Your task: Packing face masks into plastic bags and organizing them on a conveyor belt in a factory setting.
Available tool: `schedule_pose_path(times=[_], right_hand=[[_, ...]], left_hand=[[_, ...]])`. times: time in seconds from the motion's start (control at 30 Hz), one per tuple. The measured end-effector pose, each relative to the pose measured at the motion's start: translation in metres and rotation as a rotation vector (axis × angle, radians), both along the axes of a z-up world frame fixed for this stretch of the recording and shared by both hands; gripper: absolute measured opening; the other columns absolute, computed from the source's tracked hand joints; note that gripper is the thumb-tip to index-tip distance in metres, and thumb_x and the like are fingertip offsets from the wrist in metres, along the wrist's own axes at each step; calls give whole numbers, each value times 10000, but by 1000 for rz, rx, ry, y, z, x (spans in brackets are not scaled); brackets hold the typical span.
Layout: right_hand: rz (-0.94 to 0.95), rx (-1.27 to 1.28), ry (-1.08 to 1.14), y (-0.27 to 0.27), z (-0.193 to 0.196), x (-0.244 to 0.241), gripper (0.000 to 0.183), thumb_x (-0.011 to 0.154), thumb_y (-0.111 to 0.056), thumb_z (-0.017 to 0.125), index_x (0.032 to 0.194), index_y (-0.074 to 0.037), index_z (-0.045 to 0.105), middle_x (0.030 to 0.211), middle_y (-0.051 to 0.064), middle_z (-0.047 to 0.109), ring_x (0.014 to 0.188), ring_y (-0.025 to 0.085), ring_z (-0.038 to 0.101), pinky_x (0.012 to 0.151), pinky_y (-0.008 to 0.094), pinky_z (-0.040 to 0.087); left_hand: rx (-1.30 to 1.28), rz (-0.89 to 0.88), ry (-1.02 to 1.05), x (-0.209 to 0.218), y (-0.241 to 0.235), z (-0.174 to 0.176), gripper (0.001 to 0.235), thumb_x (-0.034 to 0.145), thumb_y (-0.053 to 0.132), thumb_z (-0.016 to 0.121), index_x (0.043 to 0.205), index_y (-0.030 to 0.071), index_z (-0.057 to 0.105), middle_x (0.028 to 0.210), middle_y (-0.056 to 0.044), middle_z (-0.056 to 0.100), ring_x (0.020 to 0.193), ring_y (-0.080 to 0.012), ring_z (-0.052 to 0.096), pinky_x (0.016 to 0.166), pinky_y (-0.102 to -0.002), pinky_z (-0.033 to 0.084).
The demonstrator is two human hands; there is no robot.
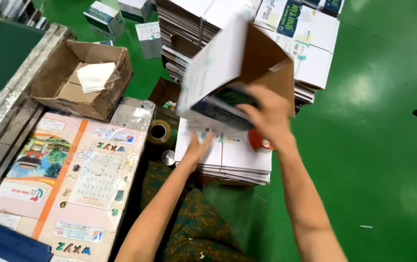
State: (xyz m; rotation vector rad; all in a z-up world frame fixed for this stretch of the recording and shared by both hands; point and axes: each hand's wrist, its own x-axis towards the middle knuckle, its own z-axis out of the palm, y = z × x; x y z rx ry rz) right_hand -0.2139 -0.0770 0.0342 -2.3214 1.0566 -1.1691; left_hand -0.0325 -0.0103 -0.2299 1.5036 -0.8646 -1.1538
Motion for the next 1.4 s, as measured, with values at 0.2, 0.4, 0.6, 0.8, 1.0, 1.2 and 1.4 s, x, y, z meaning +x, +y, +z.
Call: schedule_pose_path(times=[0.2,0.4,0.6,0.8,1.0,1.2,1.4], right_hand=[[196,-235,534,-77,-82,17,485,764,-150,861,1180,-94,619,987,112,711,959,321,697,776,440,538],[-205,-339,69,-14,-31,-43,426,928,-79,805,1311,-40,623,1221,166,672,1112,359,651,978,439,518],[-517,-33,323,18,-211,-84,642,746,-307,866,1228,41,624,1063,208,682,1033,444,591,952,537,409],[-677,56,119,4,-299,-157,488,845,-283,833,1186,23,665,1162,211,671,1101,383,614,996,489,462],[-340,554,-832,132,-170,-196,463,983,-213,715,1357,16,564,1304,105,656,1177,240,629,1038,389,494],[291,1180,-1377,201,-127,-96,531,957,-318,648,1371,12,603,1205,215,685,1157,434,599,1083,627,414],[1071,1255,-1221,153,-182,7,354,1169,-224,501,1440,-11,420,1248,80,467,1158,182,455,1042,298,333]], left_hand=[[-27,-145,-260,5,55,-32,625,874,253,771,1394,-22,557,1237,-189,667,1058,-241,632,921,-349,526],[-19,-68,-243,46,97,60,549,902,228,708,1397,30,575,1040,-96,738,800,-153,664,751,-309,576],[27,-168,-228,14,111,56,491,913,228,700,1361,48,612,987,-66,745,800,-110,685,735,-279,565],[-82,-243,-64,0,134,84,459,922,200,704,1339,23,634,953,-72,750,754,-104,656,689,-258,557],[-91,-252,63,-15,152,90,618,927,351,708,1409,-9,565,1178,-123,713,978,-167,678,833,-310,572],[-192,-342,266,-54,172,117,881,936,396,734,1571,-31,296,1493,-201,449,1356,-283,485,1069,-403,454],[-390,240,167,8,198,191,521,946,228,615,1372,-60,530,1226,-236,700,1143,-312,670,1013,-403,518]])
